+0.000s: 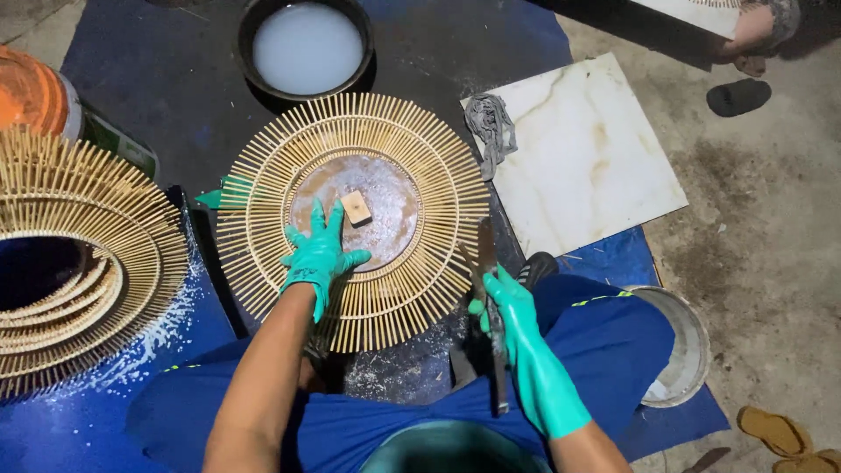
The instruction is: The recorder is assembling and cleaning circular bamboo decorative mirrors, using a brush and liquid on the bamboo slats.
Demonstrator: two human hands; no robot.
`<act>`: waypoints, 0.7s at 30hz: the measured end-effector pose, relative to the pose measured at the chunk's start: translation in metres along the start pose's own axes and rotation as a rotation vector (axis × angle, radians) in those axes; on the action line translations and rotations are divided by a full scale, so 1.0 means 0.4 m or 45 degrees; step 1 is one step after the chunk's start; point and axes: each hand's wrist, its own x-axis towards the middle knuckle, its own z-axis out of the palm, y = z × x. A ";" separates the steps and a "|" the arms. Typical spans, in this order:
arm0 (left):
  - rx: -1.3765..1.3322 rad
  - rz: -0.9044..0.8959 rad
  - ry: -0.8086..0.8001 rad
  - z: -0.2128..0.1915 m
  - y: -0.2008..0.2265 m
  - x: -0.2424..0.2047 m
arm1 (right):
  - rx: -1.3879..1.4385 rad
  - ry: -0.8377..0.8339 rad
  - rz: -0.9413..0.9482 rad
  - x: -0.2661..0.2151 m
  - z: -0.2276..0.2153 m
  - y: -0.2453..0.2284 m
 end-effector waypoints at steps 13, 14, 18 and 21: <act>-0.021 0.066 0.053 0.023 -0.036 0.021 | -0.046 -0.292 0.134 -0.015 -0.022 0.034; 0.025 0.104 0.082 0.021 -0.048 0.029 | -0.026 -0.071 0.101 -0.030 -0.001 0.015; 0.087 0.053 0.057 0.031 -0.059 0.040 | 0.036 0.133 0.007 -0.030 0.029 0.008; 0.071 0.634 0.668 0.212 -0.199 0.192 | 0.182 0.023 0.006 0.054 -0.014 0.081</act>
